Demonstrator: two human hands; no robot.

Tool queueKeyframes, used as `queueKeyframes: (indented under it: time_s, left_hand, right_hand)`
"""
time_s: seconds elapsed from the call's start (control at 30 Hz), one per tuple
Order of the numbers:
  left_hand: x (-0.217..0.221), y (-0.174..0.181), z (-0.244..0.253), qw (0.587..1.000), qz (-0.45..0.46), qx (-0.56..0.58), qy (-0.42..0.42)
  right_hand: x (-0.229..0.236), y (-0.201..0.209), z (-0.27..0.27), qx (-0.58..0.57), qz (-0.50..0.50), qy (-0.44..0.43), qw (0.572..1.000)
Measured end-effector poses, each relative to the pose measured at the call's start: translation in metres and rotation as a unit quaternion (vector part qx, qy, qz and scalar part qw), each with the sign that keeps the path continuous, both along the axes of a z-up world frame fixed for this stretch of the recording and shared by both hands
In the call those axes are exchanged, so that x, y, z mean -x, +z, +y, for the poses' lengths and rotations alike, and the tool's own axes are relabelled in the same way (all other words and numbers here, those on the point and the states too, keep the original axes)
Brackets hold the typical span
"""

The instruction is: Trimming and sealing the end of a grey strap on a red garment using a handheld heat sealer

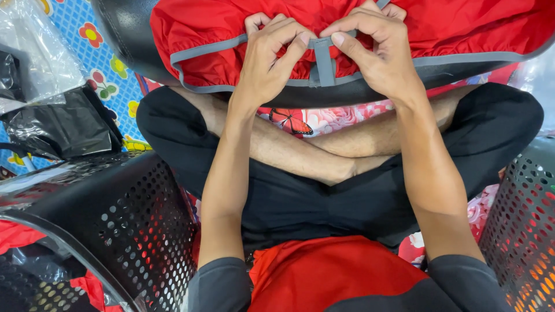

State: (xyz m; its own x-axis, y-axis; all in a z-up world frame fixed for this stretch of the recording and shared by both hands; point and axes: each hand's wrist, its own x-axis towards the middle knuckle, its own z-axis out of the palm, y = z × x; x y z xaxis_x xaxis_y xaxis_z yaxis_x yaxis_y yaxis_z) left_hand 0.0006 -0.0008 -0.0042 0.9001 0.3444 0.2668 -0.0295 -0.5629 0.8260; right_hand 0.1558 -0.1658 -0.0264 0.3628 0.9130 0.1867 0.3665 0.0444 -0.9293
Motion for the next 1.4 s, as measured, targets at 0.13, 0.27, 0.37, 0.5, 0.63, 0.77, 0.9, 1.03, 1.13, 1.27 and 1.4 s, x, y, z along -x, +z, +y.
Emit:
queueKeyframes:
  time_s: [0.13, 0.27, 0.37, 0.5, 0.63, 0.77, 0.9, 1.03, 1.13, 1.27, 1.4]
  left_hand:
    - [0.001, 0.009, 0.0, 1.0, -0.015, 0.007, -0.003]
    - [0.002, 0.005, 0.0, 1.0, -0.006, 0.019, -0.014]
    - [0.002, 0.001, -0.002, 1.0, 0.0, 0.03, 0.007]
    - [-0.001, -0.002, -0.007, 0.999, -0.026, -0.003, 0.024]
    - [-0.002, -0.006, -0.009, 0.998, -0.043, -0.023, 0.039]
    - [-0.003, -0.005, -0.009, 0.997, -0.061, -0.035, 0.044]
    - [-0.002, -0.01, -0.009, 0.997, -0.065, -0.029, 0.042]
    - [-0.002, -0.01, -0.009, 0.996, -0.061, -0.029, 0.051]
    - [-0.003, -0.009, -0.009, 0.996, -0.065, -0.03, 0.051]
    - [-0.003, -0.01, -0.009, 0.996, -0.067, -0.032, 0.051]
    - [-0.003, -0.011, -0.008, 0.996, -0.07, -0.032, 0.056]
  right_hand:
    - [-0.002, -0.005, -0.002, -0.018, 0.05, -0.013, 0.998]
    - [-0.003, -0.005, -0.003, 0.006, 0.077, -0.021, 0.997]
    - [-0.003, -0.006, -0.003, -0.002, 0.122, -0.01, 0.992]
    - [-0.003, -0.008, -0.002, -0.002, 0.116, -0.006, 0.993]
    - [-0.003, -0.006, -0.002, -0.004, 0.108, 0.008, 0.994]
    - [0.0, 0.004, 0.0, 0.002, 0.008, -0.005, 1.0]
    - [0.004, 0.005, 0.003, 0.001, -0.053, -0.013, 0.999]
    - [0.002, 0.005, 0.001, -0.001, -0.036, -0.012, 0.999]
    - [0.0, 0.003, -0.001, 0.011, -0.021, -0.007, 1.0]
    - [-0.003, 0.0, -0.002, 0.016, -0.027, 0.001, 0.999]
    - [-0.005, 0.0, -0.003, 0.006, -0.003, 0.01, 1.0]
